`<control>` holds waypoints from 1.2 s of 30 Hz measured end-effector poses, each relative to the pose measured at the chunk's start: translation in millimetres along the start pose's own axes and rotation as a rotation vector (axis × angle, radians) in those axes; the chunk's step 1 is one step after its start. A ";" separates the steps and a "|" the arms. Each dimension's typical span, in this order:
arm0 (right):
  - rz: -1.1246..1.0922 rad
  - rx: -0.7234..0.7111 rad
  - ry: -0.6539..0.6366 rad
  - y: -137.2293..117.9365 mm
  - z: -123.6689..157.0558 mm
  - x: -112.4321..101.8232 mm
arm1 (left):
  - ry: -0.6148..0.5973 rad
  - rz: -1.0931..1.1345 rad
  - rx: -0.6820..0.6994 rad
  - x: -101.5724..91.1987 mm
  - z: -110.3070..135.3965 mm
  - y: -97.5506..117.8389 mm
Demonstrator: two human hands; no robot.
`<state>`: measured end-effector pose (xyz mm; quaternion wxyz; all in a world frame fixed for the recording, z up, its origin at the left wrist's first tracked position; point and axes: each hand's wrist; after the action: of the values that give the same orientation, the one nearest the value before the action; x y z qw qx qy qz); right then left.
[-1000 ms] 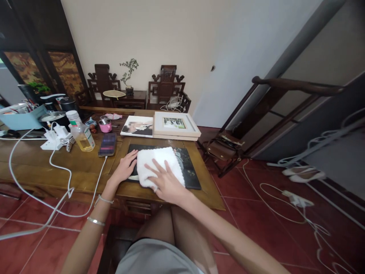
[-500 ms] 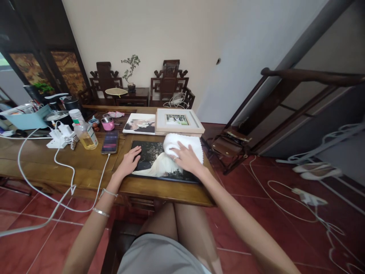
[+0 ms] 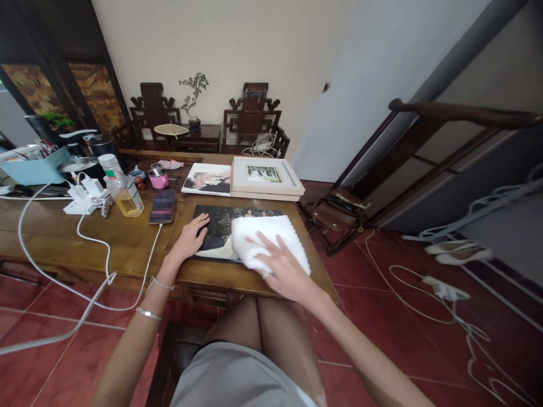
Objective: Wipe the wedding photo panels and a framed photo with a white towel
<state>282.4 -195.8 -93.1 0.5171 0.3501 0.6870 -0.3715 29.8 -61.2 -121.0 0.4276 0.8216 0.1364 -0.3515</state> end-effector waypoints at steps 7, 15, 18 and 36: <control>0.223 0.386 0.007 33.6 -23.2 -0.4 | 0.028 0.002 0.006 3.9 0.4 -2.5; 0.122 0.065 -0.051 -35.3 -98.7 11.8 | 0.197 0.262 -0.055 -8.0 1.0 8.9; 0.047 -0.182 -0.075 -52.2 -86.5 10.5 | 0.242 0.312 -0.051 -11.2 2.4 13.4; -0.074 0.181 -0.002 35.5 -114.4 9.5 | 0.046 0.072 0.032 -0.1 2.8 6.1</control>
<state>259.5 -78.0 -85.9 0.4699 0.3692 0.6627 -0.4513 31.7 -67.0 -118.2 0.4234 0.8405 0.1109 -0.3193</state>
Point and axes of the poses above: each hand's wrist, its own z-axis away from the middle knuckle, its own x-axis out of the palm, y = z × x, and after that the axes turned 3 degrees about z, right-handed
